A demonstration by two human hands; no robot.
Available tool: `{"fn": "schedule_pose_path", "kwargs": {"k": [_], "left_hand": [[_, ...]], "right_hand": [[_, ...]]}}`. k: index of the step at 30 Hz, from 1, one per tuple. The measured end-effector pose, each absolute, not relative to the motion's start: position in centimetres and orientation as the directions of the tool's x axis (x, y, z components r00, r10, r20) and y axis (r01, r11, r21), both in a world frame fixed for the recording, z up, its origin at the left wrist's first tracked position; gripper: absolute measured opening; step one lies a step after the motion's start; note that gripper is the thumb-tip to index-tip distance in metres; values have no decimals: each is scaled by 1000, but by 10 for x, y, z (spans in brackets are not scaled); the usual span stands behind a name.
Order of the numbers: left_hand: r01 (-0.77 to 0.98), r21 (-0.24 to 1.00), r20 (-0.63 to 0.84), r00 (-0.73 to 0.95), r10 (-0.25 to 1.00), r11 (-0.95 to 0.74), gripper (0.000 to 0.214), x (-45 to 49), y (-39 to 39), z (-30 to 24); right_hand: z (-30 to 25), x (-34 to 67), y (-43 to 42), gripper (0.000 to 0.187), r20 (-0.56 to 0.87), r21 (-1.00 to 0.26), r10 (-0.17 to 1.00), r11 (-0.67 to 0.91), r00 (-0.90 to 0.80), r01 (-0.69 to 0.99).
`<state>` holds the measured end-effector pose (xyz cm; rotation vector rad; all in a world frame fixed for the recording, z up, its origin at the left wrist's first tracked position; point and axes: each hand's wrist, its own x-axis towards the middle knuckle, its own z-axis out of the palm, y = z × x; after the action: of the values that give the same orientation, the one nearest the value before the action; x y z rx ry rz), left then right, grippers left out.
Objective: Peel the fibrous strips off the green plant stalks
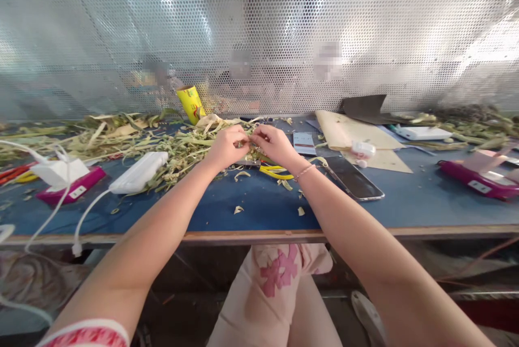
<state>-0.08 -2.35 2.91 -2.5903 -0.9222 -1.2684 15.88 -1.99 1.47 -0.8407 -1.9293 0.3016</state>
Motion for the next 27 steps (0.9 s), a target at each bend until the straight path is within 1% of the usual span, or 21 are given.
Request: {"fn": "schedule_pose_path", "kwargs": {"k": [2, 5, 11, 15, 19, 24, 27], "left_hand": [[539, 220, 762, 425, 489, -813, 8, 0, -23, 29], [518, 326, 747, 372, 552, -791, 7, 1, -24, 30], [418, 573, 651, 290, 701, -705, 6, 2, -24, 28], [353, 683, 596, 237, 767, -640, 4, 2, -22, 24], [306, 722, 578, 226, 784, -620, 3, 4, -23, 24], [244, 702, 621, 249, 743, -669, 2, 7, -28, 27], [238, 710, 621, 232, 749, -662, 4, 6, -28, 27]], "right_hand": [[16, 160, -19, 16, 684, -553, 681, 719, -263, 421], [15, 162, -17, 16, 668, -585, 697, 709, -261, 393], [11, 164, -11, 15, 662, -620, 697, 716, -277, 320], [10, 165, -9, 15, 662, -628, 702, 711, -262, 316], [10, 165, -9, 16, 665, -635, 708, 703, -237, 321], [10, 164, -9, 15, 650, -663, 735, 672, -192, 329], [12, 164, -9, 14, 645, -669, 743, 661, -177, 340]]}}
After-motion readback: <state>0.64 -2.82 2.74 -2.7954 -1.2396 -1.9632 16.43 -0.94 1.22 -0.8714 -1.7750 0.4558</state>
